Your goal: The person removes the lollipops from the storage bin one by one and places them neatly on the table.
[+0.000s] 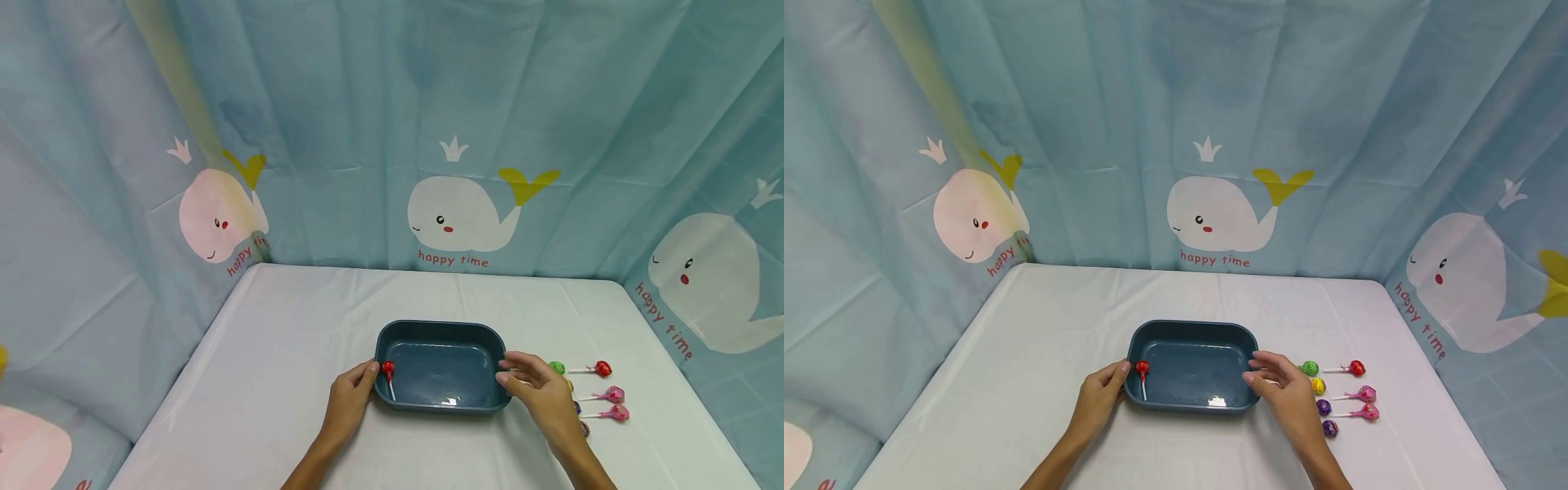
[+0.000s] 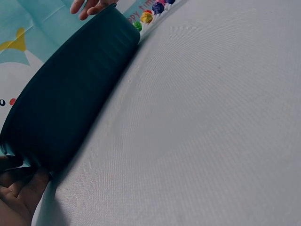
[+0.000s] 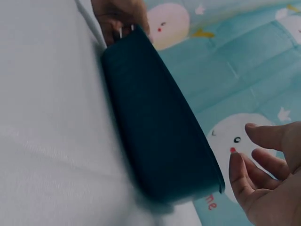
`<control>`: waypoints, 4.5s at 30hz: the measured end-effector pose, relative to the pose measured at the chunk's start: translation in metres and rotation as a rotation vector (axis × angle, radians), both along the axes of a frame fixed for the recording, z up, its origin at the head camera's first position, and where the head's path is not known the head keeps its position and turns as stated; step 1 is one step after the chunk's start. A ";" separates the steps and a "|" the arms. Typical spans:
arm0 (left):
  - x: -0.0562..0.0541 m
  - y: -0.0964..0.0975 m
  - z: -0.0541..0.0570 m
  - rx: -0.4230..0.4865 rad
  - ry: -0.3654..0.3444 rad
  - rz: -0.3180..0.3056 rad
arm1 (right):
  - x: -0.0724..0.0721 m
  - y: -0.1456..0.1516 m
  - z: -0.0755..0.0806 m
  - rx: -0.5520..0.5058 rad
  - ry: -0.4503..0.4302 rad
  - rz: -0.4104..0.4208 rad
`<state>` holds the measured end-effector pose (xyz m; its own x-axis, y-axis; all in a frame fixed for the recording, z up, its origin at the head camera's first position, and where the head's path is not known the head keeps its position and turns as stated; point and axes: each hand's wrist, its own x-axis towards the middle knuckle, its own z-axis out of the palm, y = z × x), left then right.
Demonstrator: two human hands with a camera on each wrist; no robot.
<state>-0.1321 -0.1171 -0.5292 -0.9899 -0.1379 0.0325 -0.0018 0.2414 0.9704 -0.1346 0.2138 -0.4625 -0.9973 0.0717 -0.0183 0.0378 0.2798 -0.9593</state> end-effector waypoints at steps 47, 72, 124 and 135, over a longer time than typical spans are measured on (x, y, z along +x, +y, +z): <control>0.001 -0.001 0.003 0.002 0.006 -0.024 | -0.028 -0.096 -0.006 0.046 0.036 0.296; 0.002 -0.002 0.004 0.015 0.005 -0.031 | -0.051 -0.137 -0.019 0.233 0.037 0.431; 0.000 0.001 0.004 0.009 -0.001 -0.034 | -0.059 -0.144 -0.027 0.379 0.106 0.434; -0.001 0.000 0.003 -0.043 0.011 -0.003 | -0.048 -0.124 -0.021 0.341 0.106 0.335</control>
<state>-0.1331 -0.1170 -0.5264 -0.9899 -0.1330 0.0492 0.0097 0.2824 0.9592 -0.1823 0.0895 -0.4838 -0.9616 -0.2694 0.0531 -0.2010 0.5589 -0.8045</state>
